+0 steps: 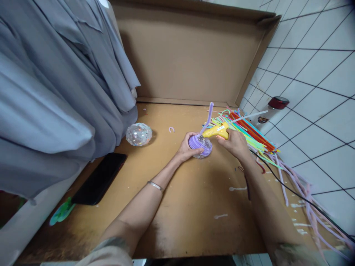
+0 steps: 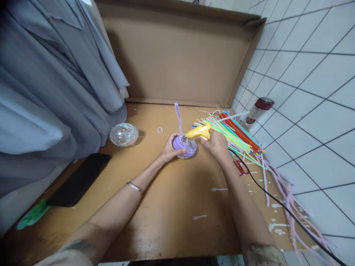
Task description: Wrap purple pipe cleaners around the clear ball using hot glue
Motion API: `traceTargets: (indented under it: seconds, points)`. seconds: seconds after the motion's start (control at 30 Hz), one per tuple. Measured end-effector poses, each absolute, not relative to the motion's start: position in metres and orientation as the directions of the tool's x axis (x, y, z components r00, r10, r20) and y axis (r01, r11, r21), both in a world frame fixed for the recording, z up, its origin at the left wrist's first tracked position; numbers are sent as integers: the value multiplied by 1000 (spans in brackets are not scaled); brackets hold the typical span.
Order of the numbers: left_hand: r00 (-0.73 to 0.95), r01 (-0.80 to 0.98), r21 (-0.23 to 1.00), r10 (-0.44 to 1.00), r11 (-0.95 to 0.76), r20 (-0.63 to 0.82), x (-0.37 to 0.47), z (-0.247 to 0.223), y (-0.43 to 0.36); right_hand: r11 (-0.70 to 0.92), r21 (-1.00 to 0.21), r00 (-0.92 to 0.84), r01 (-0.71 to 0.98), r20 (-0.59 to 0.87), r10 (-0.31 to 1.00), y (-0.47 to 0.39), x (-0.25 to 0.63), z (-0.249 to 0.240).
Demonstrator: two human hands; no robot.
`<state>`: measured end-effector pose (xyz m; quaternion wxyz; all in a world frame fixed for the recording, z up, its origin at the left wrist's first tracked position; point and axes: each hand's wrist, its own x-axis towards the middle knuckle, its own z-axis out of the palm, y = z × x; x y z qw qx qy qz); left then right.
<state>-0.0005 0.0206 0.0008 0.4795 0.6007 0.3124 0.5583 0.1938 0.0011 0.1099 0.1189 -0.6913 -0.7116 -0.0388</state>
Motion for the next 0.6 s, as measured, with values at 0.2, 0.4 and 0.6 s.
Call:
traceTargets:
  seconds: [0.2,0.4,0.6]
  points:
    - [182,-166,924,910,-346,373,0,-1,22,51,-110,-24,993,237,971,3,193,107]
    - [186,-175,919,905,-353,383,0,-3,23,38,-142,-8,989,203,979,1,195,113]
    - [183,-210,913,903,-350,388,1,-6,25,45,-163,-8,986,222,975,3,205,112]
